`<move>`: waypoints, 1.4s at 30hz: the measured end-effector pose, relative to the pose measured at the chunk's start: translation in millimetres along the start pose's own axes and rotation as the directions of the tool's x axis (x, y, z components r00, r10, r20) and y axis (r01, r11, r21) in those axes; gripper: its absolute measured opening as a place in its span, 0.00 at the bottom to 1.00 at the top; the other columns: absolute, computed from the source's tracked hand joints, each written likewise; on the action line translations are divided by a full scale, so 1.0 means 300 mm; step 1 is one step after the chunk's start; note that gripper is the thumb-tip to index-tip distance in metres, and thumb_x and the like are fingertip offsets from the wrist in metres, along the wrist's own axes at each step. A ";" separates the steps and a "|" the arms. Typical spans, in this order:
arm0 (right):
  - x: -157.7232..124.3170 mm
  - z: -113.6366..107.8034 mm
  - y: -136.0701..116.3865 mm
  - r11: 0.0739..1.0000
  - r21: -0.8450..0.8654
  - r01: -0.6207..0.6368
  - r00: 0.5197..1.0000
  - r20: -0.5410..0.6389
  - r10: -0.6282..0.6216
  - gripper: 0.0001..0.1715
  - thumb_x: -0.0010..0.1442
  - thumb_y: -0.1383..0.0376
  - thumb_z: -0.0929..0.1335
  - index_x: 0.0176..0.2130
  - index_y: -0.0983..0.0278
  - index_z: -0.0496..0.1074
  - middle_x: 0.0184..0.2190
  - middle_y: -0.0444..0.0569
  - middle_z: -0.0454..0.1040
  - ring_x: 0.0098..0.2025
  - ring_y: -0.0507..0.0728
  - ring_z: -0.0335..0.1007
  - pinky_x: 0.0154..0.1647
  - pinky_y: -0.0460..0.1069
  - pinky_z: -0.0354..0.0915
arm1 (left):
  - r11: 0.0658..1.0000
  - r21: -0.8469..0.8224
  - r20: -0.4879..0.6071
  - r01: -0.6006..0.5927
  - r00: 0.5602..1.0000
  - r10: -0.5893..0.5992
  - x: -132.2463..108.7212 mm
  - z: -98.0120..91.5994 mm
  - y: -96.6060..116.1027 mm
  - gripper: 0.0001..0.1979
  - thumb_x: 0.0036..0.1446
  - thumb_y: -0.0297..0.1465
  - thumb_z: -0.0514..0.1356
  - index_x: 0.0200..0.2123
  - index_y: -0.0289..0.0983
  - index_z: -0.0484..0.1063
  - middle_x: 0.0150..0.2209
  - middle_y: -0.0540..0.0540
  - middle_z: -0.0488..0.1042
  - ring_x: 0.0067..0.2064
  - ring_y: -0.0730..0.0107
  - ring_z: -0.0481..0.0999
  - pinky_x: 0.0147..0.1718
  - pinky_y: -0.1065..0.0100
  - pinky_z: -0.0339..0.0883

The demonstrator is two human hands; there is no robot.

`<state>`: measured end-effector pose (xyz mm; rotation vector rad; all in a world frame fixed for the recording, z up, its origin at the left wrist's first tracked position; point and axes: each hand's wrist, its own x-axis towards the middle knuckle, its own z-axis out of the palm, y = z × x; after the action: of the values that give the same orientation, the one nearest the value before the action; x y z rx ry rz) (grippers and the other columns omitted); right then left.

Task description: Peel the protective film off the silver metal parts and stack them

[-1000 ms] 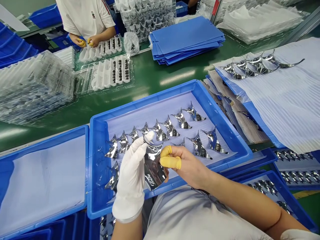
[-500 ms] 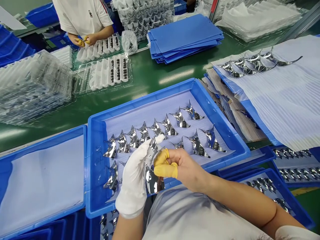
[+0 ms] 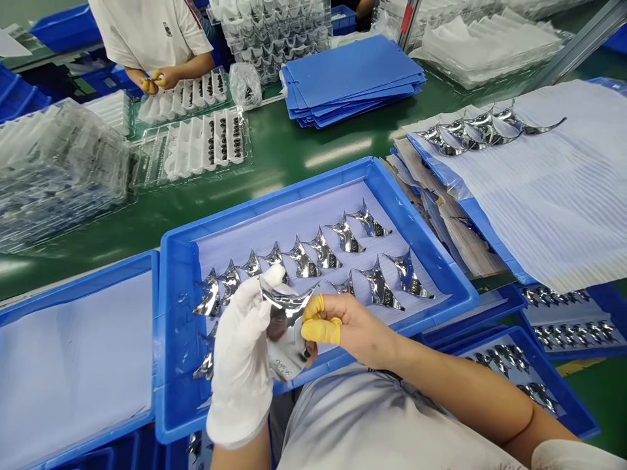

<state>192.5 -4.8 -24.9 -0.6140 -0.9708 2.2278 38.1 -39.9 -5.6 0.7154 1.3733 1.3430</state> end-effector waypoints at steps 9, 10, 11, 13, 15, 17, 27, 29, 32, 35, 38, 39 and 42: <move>0.048 -0.067 0.043 0.977 -0.167 0.136 0.991 0.021 -0.134 0.21 0.54 0.52 0.75 0.29 0.67 0.72 0.29 0.44 0.69 0.34 0.50 0.64 0.40 0.46 0.63 | 0.883 0.135 0.114 -0.449 0.893 0.436 -0.020 -0.049 -0.018 0.18 0.51 0.24 0.68 0.46 0.44 0.78 0.44 0.48 0.77 0.48 0.62 0.75 0.47 0.65 0.73; 0.047 -0.067 0.043 0.976 -0.171 0.136 0.991 0.024 -0.133 0.20 0.54 0.52 0.74 0.29 0.67 0.72 0.29 0.44 0.70 0.33 0.50 0.64 0.39 0.46 0.64 | 0.885 0.142 0.105 -0.444 0.895 0.433 -0.022 -0.049 -0.018 0.18 0.52 0.24 0.68 0.46 0.44 0.78 0.44 0.48 0.77 0.48 0.62 0.75 0.48 0.64 0.72; 0.044 -0.066 0.041 0.973 -0.183 0.139 0.990 0.029 -0.136 0.20 0.55 0.53 0.74 0.29 0.67 0.72 0.28 0.44 0.70 0.33 0.50 0.65 0.38 0.46 0.64 | 0.894 0.149 0.090 -0.423 0.906 0.414 -0.023 -0.048 -0.017 0.17 0.53 0.25 0.67 0.47 0.44 0.78 0.45 0.48 0.77 0.48 0.61 0.75 0.48 0.63 0.72; 0.034 -0.061 0.030 0.949 -0.254 0.184 0.983 0.048 -0.178 0.15 0.56 0.57 0.74 0.30 0.67 0.74 0.28 0.44 0.72 0.31 0.50 0.66 0.37 0.46 0.65 | 0.924 0.153 0.037 -0.351 0.936 0.350 -0.023 -0.047 -0.015 0.16 0.55 0.28 0.66 0.47 0.44 0.78 0.46 0.47 0.78 0.47 0.62 0.77 0.47 0.64 0.73; 0.021 -0.052 0.014 0.889 -0.367 0.272 0.962 0.088 -0.258 0.08 0.58 0.63 0.73 0.31 0.66 0.75 0.29 0.45 0.74 0.31 0.50 0.67 0.37 0.46 0.66 | 0.950 0.124 -0.025 -0.288 0.956 0.293 -0.022 -0.044 -0.012 0.14 0.56 0.29 0.66 0.46 0.44 0.79 0.46 0.47 0.80 0.46 0.63 0.78 0.46 0.66 0.74; 0.009 -0.043 -0.003 0.820 -0.454 0.348 0.936 0.124 -0.329 0.04 0.60 0.68 0.71 0.32 0.66 0.75 0.30 0.46 0.75 0.32 0.50 0.68 0.38 0.46 0.66 | 0.964 0.068 -0.063 -0.256 0.964 0.260 -0.018 -0.040 -0.009 0.13 0.54 0.30 0.67 0.44 0.44 0.80 0.45 0.48 0.81 0.46 0.63 0.79 0.46 0.67 0.74; 0.007 -0.007 0.002 0.996 0.058 -0.062 0.998 0.013 0.061 0.14 0.58 0.60 0.72 0.30 0.65 0.66 0.21 0.38 0.68 0.22 0.50 0.72 0.26 0.44 0.66 | 0.995 0.074 -0.045 -0.073 0.996 0.076 0.007 -0.014 -0.017 0.13 0.58 0.36 0.64 0.46 0.43 0.79 0.50 0.46 0.78 0.52 0.58 0.77 0.53 0.60 0.71; 0.012 -0.004 0.012 0.991 0.119 -0.067 0.998 0.006 0.066 0.15 0.57 0.60 0.72 0.29 0.66 0.66 0.21 0.38 0.68 0.21 0.50 0.74 0.25 0.44 0.65 | 0.968 0.133 0.040 -0.212 0.977 0.208 0.007 -0.027 -0.040 0.13 0.59 0.38 0.62 0.47 0.46 0.80 0.55 0.48 0.75 0.57 0.56 0.72 0.59 0.58 0.66; 0.015 -0.004 0.021 0.986 0.160 -0.051 0.999 -0.012 0.053 0.15 0.56 0.60 0.73 0.29 0.66 0.67 0.21 0.38 0.69 0.21 0.49 0.74 0.25 0.43 0.64 | 0.933 0.168 0.149 -0.319 0.943 0.296 0.006 -0.044 -0.057 0.15 0.61 0.37 0.61 0.50 0.53 0.78 0.57 0.53 0.73 0.60 0.57 0.70 0.61 0.58 0.63; 0.016 -0.006 0.022 0.982 0.175 -0.076 0.996 -0.022 0.081 0.16 0.57 0.60 0.73 0.29 0.66 0.66 0.21 0.39 0.70 0.21 0.50 0.74 0.26 0.44 0.65 | 0.875 0.223 0.252 -0.430 0.893 0.374 0.002 -0.051 -0.051 0.19 0.62 0.33 0.59 0.55 0.58 0.74 0.59 0.56 0.72 0.61 0.59 0.69 0.62 0.58 0.62; 0.017 -0.010 0.021 0.975 0.194 -0.107 0.993 -0.019 0.113 0.15 0.57 0.60 0.73 0.29 0.66 0.66 0.20 0.41 0.72 0.21 0.51 0.74 0.27 0.45 0.67 | 0.849 0.272 0.276 -0.453 0.882 0.382 -0.002 -0.042 -0.045 0.20 0.63 0.35 0.59 0.58 0.55 0.72 0.61 0.53 0.69 0.63 0.57 0.65 0.63 0.57 0.59; 0.018 -0.010 0.021 0.971 0.210 -0.114 0.993 -0.015 0.120 0.16 0.57 0.59 0.73 0.29 0.66 0.66 0.20 0.41 0.72 0.21 0.51 0.74 0.27 0.46 0.67 | 0.886 0.266 0.218 -0.379 0.919 0.328 -0.001 -0.034 -0.043 0.19 0.62 0.36 0.59 0.57 0.52 0.73 0.60 0.51 0.70 0.62 0.56 0.67 0.62 0.56 0.61; 0.021 -0.007 0.024 0.956 0.266 -0.125 0.992 0.007 0.128 0.18 0.55 0.58 0.74 0.28 0.66 0.66 0.21 0.42 0.72 0.22 0.52 0.73 0.26 0.47 0.69 | 0.990 0.118 -0.035 -0.072 0.996 0.077 0.013 0.003 -0.037 0.15 0.59 0.40 0.62 0.48 0.45 0.77 0.49 0.47 0.77 0.52 0.59 0.75 0.54 0.59 0.69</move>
<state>186.9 -3.3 -32.8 -0.5771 -0.6245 2.4117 40.4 -38.1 -17.0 0.8298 1.4792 1.3498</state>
